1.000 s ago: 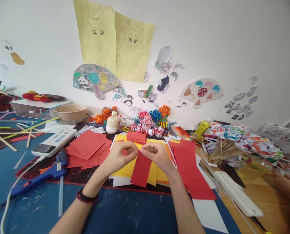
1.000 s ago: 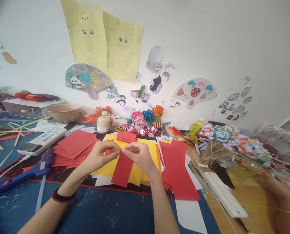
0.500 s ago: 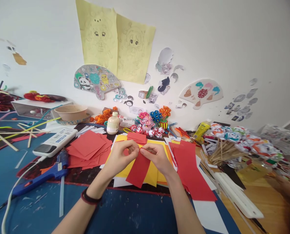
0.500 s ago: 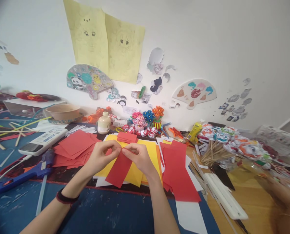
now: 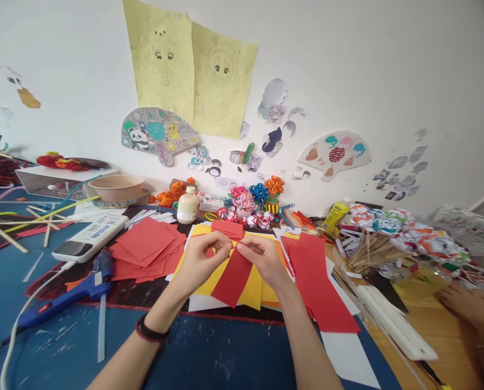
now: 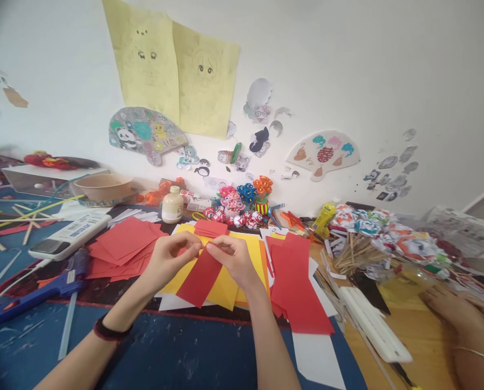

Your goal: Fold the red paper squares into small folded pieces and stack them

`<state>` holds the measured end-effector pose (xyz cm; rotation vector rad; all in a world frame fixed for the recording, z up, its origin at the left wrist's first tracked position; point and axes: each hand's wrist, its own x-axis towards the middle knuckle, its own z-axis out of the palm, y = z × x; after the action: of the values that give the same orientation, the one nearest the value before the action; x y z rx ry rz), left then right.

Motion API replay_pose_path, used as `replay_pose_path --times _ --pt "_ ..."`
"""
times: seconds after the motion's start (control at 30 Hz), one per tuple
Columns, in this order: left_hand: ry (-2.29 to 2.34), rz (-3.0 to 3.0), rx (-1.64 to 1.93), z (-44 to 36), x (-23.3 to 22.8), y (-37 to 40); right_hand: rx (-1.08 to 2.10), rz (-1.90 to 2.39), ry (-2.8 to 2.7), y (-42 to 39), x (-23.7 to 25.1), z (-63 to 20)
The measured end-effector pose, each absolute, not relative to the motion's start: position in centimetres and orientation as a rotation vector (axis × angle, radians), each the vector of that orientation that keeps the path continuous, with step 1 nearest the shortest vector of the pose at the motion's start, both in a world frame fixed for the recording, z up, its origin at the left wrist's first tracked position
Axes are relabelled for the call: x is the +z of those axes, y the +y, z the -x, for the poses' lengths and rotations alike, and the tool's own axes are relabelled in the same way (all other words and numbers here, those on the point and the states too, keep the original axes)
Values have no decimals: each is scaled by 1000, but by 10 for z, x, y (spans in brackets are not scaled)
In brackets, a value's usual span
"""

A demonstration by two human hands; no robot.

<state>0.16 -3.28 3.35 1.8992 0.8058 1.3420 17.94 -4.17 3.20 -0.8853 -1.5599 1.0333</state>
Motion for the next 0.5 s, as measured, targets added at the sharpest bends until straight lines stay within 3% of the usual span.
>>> replay_pose_path --times 0.5 --pt "755 -1960 1040 2 44 -36 1102 933 -1665 -44 37 -185"
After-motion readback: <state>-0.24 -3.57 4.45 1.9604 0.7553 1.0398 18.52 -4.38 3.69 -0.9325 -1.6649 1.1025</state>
